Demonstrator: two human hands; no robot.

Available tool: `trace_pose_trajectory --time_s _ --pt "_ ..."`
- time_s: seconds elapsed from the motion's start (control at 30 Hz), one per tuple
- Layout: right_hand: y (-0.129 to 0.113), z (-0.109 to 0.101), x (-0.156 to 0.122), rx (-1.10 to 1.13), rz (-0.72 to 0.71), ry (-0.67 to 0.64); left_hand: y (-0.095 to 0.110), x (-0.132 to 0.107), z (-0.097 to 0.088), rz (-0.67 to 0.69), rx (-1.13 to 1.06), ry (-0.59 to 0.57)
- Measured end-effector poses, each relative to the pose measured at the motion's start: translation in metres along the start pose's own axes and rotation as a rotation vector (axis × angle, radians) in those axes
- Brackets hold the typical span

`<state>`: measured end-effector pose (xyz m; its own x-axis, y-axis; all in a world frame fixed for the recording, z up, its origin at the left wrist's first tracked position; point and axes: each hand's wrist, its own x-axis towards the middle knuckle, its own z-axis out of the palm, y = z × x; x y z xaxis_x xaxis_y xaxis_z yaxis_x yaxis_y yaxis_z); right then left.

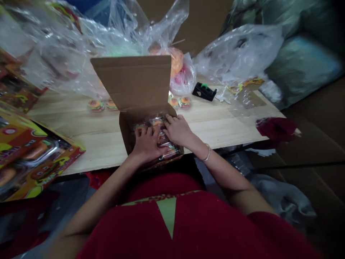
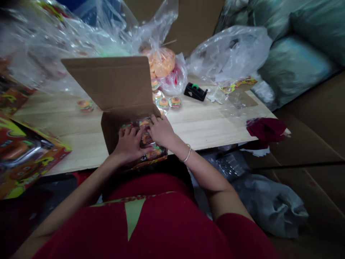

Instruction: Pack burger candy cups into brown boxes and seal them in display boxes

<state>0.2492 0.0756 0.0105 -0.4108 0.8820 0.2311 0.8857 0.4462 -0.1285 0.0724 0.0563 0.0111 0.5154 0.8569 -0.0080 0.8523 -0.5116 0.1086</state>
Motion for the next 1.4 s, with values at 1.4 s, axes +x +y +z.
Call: trace_pose_trajectory --time_s 1.4 --pt "0.01 -0.004 -0.082 0.144 -0.175 -0.124 -0.059 -0.045 -0.016 0.577 -0.206 -0.131"
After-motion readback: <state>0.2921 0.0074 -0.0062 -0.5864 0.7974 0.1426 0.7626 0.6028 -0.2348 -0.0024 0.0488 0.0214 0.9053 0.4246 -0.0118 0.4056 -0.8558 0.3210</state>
